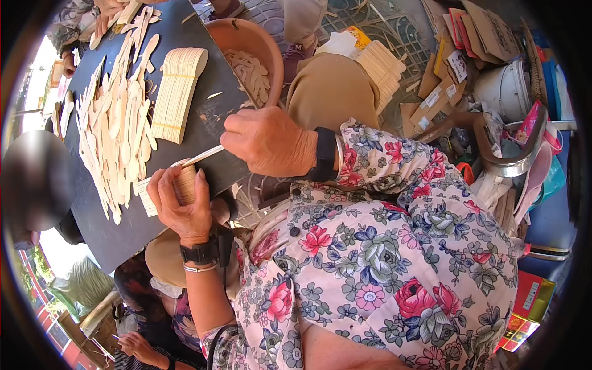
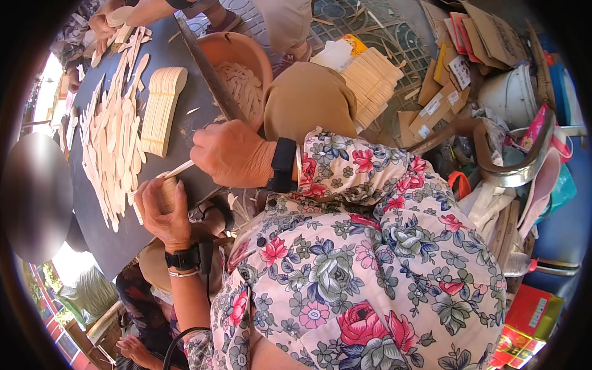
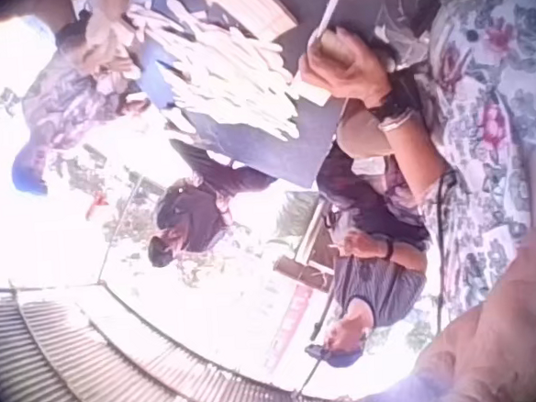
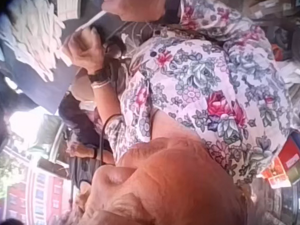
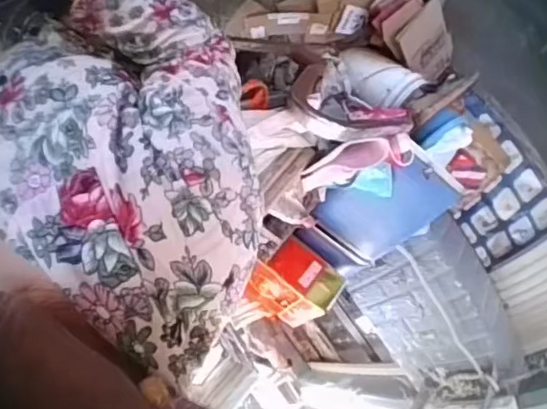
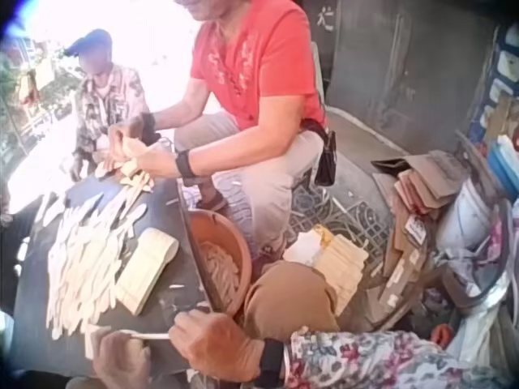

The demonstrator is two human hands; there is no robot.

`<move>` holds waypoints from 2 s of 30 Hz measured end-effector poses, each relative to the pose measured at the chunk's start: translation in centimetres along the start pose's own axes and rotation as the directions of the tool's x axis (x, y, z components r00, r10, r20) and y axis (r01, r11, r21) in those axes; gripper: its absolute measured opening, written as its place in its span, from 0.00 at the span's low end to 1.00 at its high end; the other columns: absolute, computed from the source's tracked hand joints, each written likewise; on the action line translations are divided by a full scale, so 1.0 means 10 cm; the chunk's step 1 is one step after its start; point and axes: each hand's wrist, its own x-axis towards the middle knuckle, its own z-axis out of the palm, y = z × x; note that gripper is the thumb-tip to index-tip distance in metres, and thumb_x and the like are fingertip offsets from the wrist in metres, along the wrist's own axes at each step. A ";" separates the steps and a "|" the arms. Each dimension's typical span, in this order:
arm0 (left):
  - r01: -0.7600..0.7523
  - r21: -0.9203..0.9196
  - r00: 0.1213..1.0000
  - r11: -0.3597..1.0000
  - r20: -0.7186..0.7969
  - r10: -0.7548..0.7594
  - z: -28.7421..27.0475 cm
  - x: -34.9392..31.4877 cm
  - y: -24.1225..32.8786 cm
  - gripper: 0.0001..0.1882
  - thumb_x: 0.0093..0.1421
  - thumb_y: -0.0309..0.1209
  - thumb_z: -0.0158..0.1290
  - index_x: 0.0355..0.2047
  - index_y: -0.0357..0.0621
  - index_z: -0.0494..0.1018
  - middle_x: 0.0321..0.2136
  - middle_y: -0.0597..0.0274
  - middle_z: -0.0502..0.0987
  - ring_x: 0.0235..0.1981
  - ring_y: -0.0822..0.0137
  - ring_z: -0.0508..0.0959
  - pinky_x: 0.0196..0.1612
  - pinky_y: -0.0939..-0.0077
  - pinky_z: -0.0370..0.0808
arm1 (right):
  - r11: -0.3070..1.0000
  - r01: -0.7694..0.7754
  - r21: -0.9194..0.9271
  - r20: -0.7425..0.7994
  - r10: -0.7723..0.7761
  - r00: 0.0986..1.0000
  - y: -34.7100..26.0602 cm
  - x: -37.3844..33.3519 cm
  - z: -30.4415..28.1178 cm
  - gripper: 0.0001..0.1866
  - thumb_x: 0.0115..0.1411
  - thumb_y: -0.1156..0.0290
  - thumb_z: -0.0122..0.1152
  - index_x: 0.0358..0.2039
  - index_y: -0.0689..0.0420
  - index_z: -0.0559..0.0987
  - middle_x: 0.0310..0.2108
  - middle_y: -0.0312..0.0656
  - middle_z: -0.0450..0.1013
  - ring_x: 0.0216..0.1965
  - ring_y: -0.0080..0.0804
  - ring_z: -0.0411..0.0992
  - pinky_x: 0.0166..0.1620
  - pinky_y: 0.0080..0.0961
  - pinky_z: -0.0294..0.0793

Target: Sorting and bundling wooden spoons at a table.

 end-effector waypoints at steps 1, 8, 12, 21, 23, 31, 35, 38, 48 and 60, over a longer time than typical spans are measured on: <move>0.034 -0.035 0.999 0.999 -0.001 -0.034 0.00 0.01 0.02 0.26 0.46 0.29 0.64 0.48 0.43 0.73 0.41 0.56 0.72 0.44 0.59 0.73 0.50 0.66 0.69 | 1.000 0.027 0.001 -0.015 -0.027 1.000 -0.01 0.01 0.02 0.05 0.44 0.74 0.57 0.24 0.56 0.72 0.25 0.39 0.64 0.29 0.37 0.70 0.29 0.31 0.71; -0.036 -0.051 0.999 0.998 0.032 0.037 -0.02 0.04 0.11 0.33 0.45 0.30 0.65 0.53 0.38 0.69 0.44 0.47 0.71 0.48 0.51 0.72 0.53 0.61 0.69 | 0.996 0.088 0.007 -0.017 -0.088 0.996 -0.05 0.10 0.02 0.04 0.46 0.72 0.56 0.23 0.57 0.71 0.25 0.40 0.64 0.28 0.37 0.69 0.28 0.32 0.70; -0.144 0.056 0.986 0.988 0.087 0.139 -0.02 0.00 0.11 0.36 0.49 0.34 0.61 0.57 0.33 0.64 0.54 0.41 0.68 0.58 0.46 0.67 0.61 0.55 0.62 | 0.994 0.105 -0.001 -0.069 -0.105 0.992 -0.10 0.11 0.05 0.05 0.46 0.72 0.56 0.23 0.56 0.70 0.25 0.40 0.64 0.28 0.37 0.69 0.28 0.32 0.69; -0.177 0.146 0.984 0.973 0.049 0.172 0.19 -0.08 0.05 0.32 0.57 0.36 0.54 0.58 0.31 0.62 0.57 0.39 0.66 0.61 0.43 0.63 0.65 0.51 0.54 | 0.996 0.090 -0.001 0.029 -0.090 0.996 -0.03 0.13 0.26 0.04 0.50 0.71 0.54 0.23 0.57 0.72 0.26 0.43 0.67 0.31 0.41 0.72 0.32 0.34 0.74; -0.181 0.140 0.983 0.973 0.041 0.177 0.23 -0.07 0.01 0.32 0.57 0.37 0.53 0.58 0.31 0.62 0.57 0.38 0.66 0.61 0.43 0.63 0.65 0.51 0.53 | 0.996 0.094 0.010 0.029 -0.094 0.995 0.00 0.16 0.27 0.04 0.50 0.71 0.54 0.24 0.58 0.73 0.27 0.43 0.67 0.31 0.42 0.72 0.33 0.35 0.74; -0.200 0.203 0.980 0.959 0.030 0.198 0.24 -0.01 -0.02 0.31 0.58 0.37 0.52 0.58 0.31 0.62 0.56 0.38 0.66 0.61 0.44 0.63 0.66 0.50 0.52 | 0.987 0.161 -0.002 0.046 -0.161 0.986 0.00 0.31 0.35 0.05 0.50 0.70 0.54 0.24 0.58 0.74 0.26 0.45 0.69 0.32 0.42 0.73 0.36 0.34 0.75; -0.197 0.169 0.980 0.966 0.039 0.193 0.29 0.01 -0.05 0.30 0.58 0.37 0.51 0.57 0.30 0.62 0.56 0.38 0.66 0.60 0.43 0.63 0.66 0.50 0.52 | 0.995 0.087 0.042 0.088 -0.091 0.992 -0.02 0.39 0.46 0.05 0.50 0.72 0.56 0.26 0.59 0.73 0.29 0.45 0.70 0.33 0.43 0.72 0.35 0.36 0.74; -0.197 0.140 0.980 0.970 0.031 0.194 0.28 -0.02 -0.04 0.30 0.58 0.36 0.50 0.57 0.30 0.62 0.56 0.38 0.66 0.60 0.43 0.63 0.65 0.50 0.53 | 0.994 -0.011 0.109 0.086 0.002 0.996 -0.04 0.48 0.57 0.05 0.51 0.72 0.57 0.26 0.59 0.75 0.29 0.49 0.72 0.33 0.47 0.73 0.35 0.37 0.73; -0.166 0.156 0.985 0.974 -0.018 0.171 0.37 -0.04 0.02 0.30 0.58 0.33 0.51 0.58 0.31 0.61 0.57 0.39 0.65 0.60 0.43 0.63 0.65 0.51 0.55 | 0.817 -0.325 0.475 -0.032 0.386 0.922 -0.05 0.56 0.58 0.11 0.54 0.66 0.57 0.30 0.60 0.80 0.26 0.48 0.76 0.31 0.47 0.75 0.36 0.37 0.74; -0.140 0.139 0.986 0.980 -0.072 0.151 0.59 -0.08 0.05 0.28 0.56 0.31 0.51 0.55 0.30 0.62 0.55 0.39 0.66 0.58 0.41 0.64 0.62 0.52 0.60 | 0.859 -0.350 0.373 -0.007 0.380 0.925 -0.29 0.64 0.69 0.18 0.66 0.55 0.46 0.38 0.53 0.79 0.31 0.49 0.75 0.34 0.51 0.75 0.37 0.42 0.73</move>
